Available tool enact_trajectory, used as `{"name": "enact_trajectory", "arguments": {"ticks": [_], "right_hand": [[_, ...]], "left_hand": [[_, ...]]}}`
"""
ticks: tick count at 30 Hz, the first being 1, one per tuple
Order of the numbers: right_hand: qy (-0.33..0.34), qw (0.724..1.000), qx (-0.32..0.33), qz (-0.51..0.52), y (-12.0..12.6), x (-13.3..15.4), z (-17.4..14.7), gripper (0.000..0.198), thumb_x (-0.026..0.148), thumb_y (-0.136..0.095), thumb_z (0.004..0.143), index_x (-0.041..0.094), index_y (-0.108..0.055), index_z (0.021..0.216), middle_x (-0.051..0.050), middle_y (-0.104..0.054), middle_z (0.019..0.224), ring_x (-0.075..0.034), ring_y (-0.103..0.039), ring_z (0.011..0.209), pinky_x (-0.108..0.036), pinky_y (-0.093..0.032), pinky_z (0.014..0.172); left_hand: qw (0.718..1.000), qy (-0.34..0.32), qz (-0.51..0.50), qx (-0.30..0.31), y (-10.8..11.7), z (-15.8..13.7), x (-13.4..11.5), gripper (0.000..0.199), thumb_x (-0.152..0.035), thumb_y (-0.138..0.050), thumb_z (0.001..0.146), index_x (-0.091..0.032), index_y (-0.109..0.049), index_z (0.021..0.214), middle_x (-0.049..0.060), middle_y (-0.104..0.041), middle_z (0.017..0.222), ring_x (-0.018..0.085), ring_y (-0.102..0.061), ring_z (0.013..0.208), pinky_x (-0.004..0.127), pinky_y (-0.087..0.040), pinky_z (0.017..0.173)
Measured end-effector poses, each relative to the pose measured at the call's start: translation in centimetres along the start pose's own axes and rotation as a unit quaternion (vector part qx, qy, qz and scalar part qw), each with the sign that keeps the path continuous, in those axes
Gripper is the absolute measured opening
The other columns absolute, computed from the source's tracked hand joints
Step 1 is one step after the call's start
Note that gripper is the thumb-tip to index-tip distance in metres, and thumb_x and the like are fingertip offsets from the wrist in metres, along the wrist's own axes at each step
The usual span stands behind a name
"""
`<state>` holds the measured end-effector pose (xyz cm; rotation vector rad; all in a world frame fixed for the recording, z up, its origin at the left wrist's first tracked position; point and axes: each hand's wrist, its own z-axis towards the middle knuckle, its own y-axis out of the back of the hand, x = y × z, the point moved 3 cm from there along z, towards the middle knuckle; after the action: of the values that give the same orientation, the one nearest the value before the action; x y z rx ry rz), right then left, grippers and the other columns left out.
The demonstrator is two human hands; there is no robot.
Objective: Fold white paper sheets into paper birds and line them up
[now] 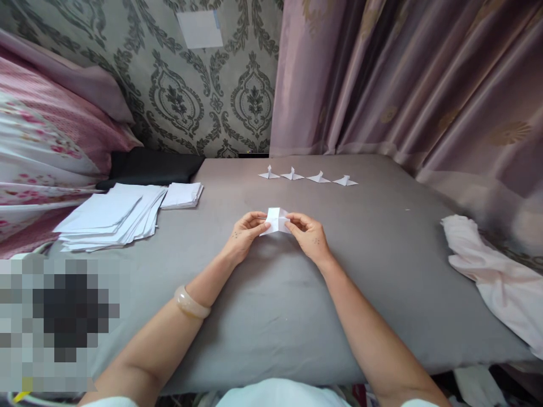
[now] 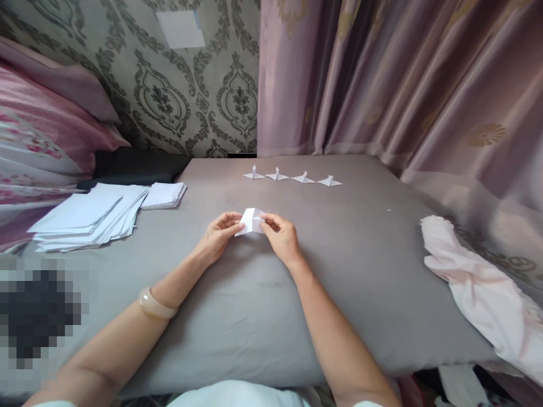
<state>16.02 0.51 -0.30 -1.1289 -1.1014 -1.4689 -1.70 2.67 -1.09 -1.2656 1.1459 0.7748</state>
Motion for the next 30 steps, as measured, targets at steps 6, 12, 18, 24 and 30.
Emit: {"name": "enact_trajectory", "arguments": {"ticks": [6,12,18,24,30], "right_hand": [[-0.015,0.999,0.019,0.032,-0.1,0.1,0.0,0.024,0.033,-0.069,0.071,0.02,-0.071,0.091,-0.003,-0.074,0.087,-0.018,-0.068,0.083,-0.033,-0.053,0.082],[-0.03,0.998,0.028,0.056,-0.4,0.2,-0.1,0.023,0.035,-0.07,0.069,0.021,-0.071,0.086,-0.003,-0.074,0.084,-0.019,-0.069,0.082,-0.034,-0.054,0.08],[-0.026,0.997,0.036,0.06,-0.7,0.3,-0.3,0.02,0.034,-0.07,0.07,0.02,-0.071,0.085,-0.002,-0.073,0.081,-0.016,-0.067,0.076,-0.031,-0.052,0.078],[-0.031,0.998,0.031,0.05,-0.8,0.5,-0.5,0.02,0.036,-0.07,0.069,0.02,-0.071,0.082,-0.003,-0.073,0.08,-0.017,-0.066,0.076,-0.031,-0.052,0.076],[-0.032,0.998,0.029,0.051,-1.1,0.5,-0.6,0.02,0.036,-0.07,0.069,0.02,-0.07,0.082,-0.003,-0.072,0.08,-0.017,-0.066,0.076,-0.03,-0.051,0.076]], "left_hand": [[0.999,-0.008,0.028,0.026,-0.2,-0.1,-0.1,0.047,-0.03,-0.079,0.067,-0.021,-0.067,0.112,0.004,-0.073,0.091,0.014,-0.064,0.081,0.028,-0.046,0.08],[0.999,0.008,0.041,0.029,-0.6,-0.5,-0.3,0.032,-0.036,-0.08,0.066,-0.018,-0.072,0.091,0.006,-0.074,0.092,0.017,-0.066,0.083,0.03,-0.047,0.082],[0.999,0.0,0.042,0.018,-0.6,-0.4,-0.2,0.028,-0.035,-0.081,0.065,-0.018,-0.072,0.085,0.004,-0.074,0.086,0.016,-0.066,0.08,0.029,-0.047,0.082],[0.996,-0.025,0.081,0.008,-0.2,-0.2,0.0,0.024,-0.035,-0.079,0.067,-0.019,-0.074,0.084,0.004,-0.074,0.088,0.018,-0.064,0.083,0.029,-0.047,0.083],[0.995,-0.028,0.095,-0.001,-0.1,-0.3,0.0,0.022,-0.035,-0.078,0.067,-0.02,-0.074,0.083,0.003,-0.072,0.085,0.016,-0.062,0.081,0.028,-0.045,0.081]]}}
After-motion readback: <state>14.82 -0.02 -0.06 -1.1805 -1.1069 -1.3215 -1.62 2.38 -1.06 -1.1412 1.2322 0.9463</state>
